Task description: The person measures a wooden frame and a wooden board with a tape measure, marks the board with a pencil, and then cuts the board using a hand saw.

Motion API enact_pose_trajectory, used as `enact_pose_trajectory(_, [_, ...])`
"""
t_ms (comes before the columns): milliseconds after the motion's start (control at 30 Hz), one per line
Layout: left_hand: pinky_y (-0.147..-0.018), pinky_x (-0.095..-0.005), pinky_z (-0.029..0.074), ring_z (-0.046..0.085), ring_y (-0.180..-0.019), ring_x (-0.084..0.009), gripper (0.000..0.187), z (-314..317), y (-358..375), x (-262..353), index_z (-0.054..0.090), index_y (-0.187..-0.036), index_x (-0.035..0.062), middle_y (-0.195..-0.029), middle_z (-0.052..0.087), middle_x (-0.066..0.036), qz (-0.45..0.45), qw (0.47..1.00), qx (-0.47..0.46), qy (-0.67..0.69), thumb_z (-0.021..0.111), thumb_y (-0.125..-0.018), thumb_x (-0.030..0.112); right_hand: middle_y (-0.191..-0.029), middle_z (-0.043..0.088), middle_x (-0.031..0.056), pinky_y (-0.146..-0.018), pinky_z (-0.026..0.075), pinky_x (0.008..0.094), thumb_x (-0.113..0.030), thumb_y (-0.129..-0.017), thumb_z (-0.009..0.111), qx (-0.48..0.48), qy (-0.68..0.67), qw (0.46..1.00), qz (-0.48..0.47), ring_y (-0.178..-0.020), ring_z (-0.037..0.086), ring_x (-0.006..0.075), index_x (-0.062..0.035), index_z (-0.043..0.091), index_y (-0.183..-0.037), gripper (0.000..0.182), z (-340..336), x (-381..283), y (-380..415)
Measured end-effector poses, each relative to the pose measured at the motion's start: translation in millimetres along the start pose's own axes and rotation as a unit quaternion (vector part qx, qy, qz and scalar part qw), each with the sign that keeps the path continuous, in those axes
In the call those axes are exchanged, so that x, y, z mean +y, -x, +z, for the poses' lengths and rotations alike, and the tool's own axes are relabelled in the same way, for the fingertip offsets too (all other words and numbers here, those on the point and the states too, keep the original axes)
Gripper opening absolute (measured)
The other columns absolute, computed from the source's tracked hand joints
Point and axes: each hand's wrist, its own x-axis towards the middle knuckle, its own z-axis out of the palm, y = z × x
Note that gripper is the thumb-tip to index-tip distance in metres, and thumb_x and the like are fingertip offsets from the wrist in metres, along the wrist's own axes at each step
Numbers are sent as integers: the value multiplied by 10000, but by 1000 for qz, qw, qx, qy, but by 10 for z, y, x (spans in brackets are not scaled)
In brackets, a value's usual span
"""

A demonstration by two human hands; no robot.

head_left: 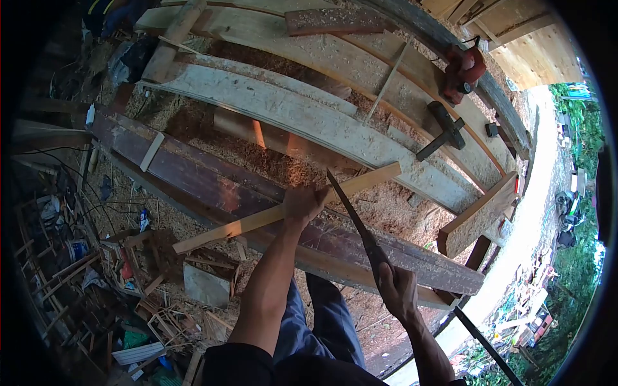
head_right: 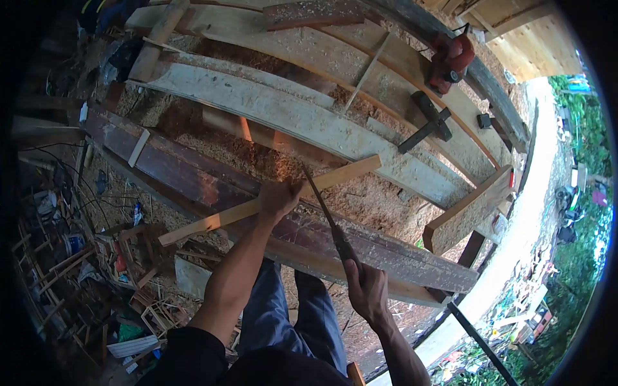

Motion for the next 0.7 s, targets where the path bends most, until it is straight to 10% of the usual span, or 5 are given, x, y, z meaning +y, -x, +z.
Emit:
enact_pose_trajectory(133, [-687,-453,489,644,-559,-302,568,-17,28,22,641,-828,66,-561,618,-120,-14,1000,-17,11,315,-967,511,-476,463,182,-451,361,399,-327,-937,543,-7,16,1000,-22,-414,483,224,64,573,-649,486,25,-6,49])
enact_pose_trajectory(200, [-608,-450,502,636,-521,-300,550,93,15,1,634,-741,74,-546,612,-123,10,1000,24,-13,340,-968,479,-457,390,118,-425,308,377,-335,-936,536,16,3,998,-64,-439,396,124,50,547,-625,495,104,48,95])
enact_pose_trajectory(467, [-479,-421,490,630,-478,-287,438,50,17,8,623,-687,132,-552,612,-108,85,992,93,-30,397,-967,381,-485,468,189,-432,380,412,-172,-888,608,78,61,974,-203,-434,539,368,32,531,-653,320,684,748,230])
enact_pose_trajectory(700, [-498,-448,467,632,-485,-290,281,-44,42,57,610,-805,150,-572,620,-102,83,994,72,-12,424,-956,297,-598,556,254,-474,438,423,-203,-940,522,-1,-28,998,-57,-560,629,384,56,630,-887,286,539,532,234])
